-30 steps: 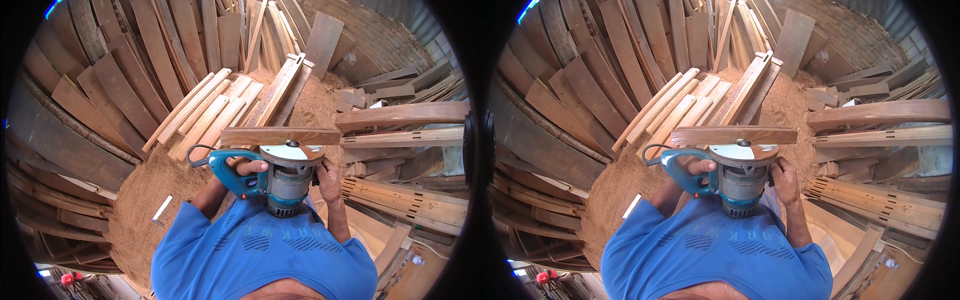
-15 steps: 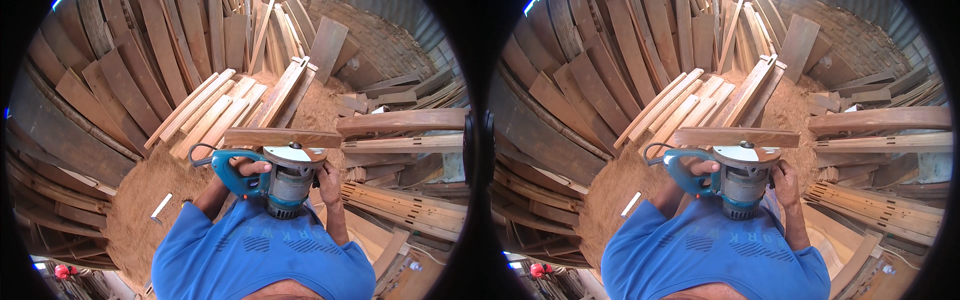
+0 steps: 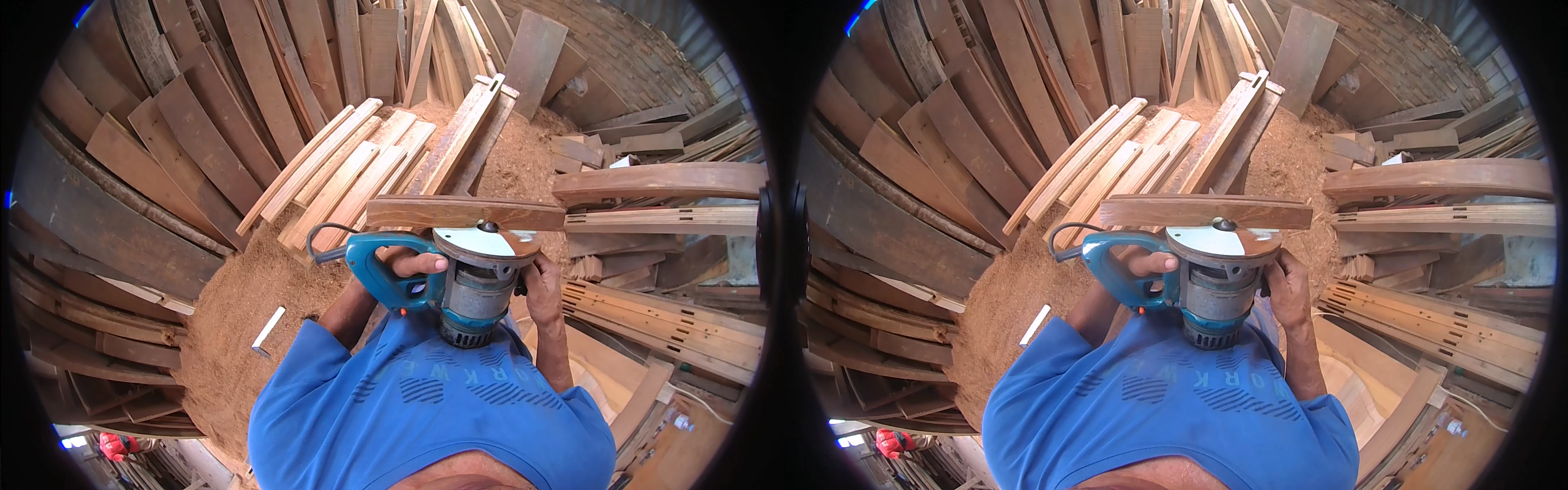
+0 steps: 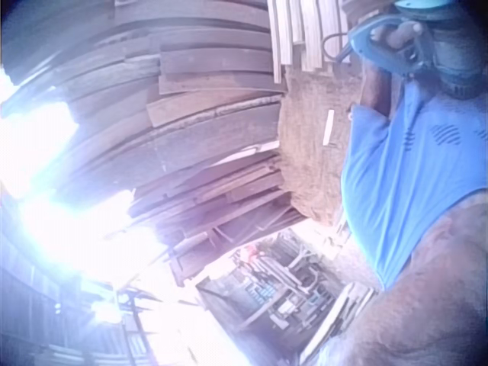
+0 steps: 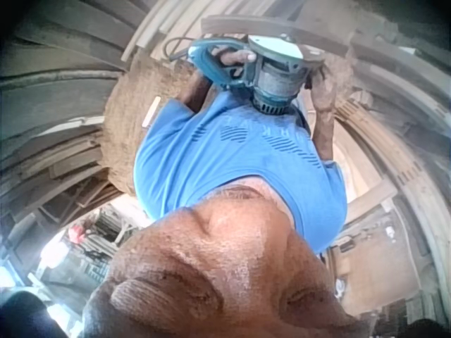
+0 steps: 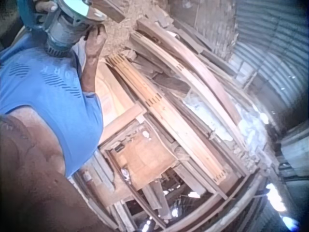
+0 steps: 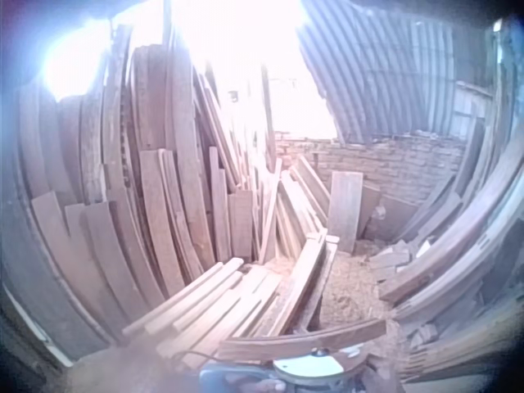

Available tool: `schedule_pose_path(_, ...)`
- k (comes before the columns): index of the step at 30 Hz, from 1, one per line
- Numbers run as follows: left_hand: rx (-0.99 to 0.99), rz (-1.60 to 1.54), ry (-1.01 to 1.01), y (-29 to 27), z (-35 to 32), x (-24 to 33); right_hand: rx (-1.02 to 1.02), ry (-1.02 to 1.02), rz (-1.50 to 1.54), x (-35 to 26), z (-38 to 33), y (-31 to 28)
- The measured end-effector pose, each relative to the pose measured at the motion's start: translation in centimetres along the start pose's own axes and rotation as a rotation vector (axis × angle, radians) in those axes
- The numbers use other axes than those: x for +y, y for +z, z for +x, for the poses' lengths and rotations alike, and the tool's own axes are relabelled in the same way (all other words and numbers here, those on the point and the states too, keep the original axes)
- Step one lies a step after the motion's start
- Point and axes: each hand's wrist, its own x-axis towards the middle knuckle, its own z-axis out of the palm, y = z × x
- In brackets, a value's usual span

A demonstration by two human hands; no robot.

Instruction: The person uses a handheld electric router to smooth the surface of a wooden plank on a workbench. They adjust the router settings, flip the plank, and continue routing the surface, generating sawdust.

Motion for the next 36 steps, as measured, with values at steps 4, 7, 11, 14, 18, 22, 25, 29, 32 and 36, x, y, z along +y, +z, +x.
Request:
schedule_pose_path(4,-0.003,0.001,-0.065,0.2,-0.2,0.7,0.001,0.014,0.01,0.2,0.0,0.0)
schedule_pose_path(7,0.042,0.058,0.042,0.2,-0.2,0.1,0.004,0.012,0.009,-0.1,0.0,0.2)
schedule_pose_path(11,0.064,0.085,0.058,0.4,-0.2,0.4,0.006,0.017,0.014,0.3,0.0,0.1)
schedule_pose_path(14,0.083,0.095,0.047,0.3,-0.4,0.4,0.01,0.008,0.018,0.6,0.0,0.1)
schedule_pose_path(18,0.096,0.104,0.026,0.1,-0.4,-0.1,0.007,-0.002,0.029,0.7,0.1,0.1)
schedule_pose_path(22,0.107,0.136,-0.011,-0.1,-0.6,-0.3,-0.003,-0.014,0.033,0.5,0.1,0.1)
schedule_pose_path(25,0.101,0.116,0.059,0.2,-0.3,0.1,0.0,0.004,0.016,0.2,0.2,0.2)
schedule_pose_path(29,0.117,0.111,0.074,0.7,-0.1,1.2,-0.015,-0.002,0.043,0.1,0.3,0.2)
schedule_pose_path(32,0.114,0.098,0.064,0.7,-0.3,1.0,-0.017,-0.005,0.038,-0.2,0.3,0.2)
schedule_pose_path(36,0.084,0.053,-0.032,0.5,-0.3,1.3,-0.014,0.002,0.036,-0.4,0.3,0.2)
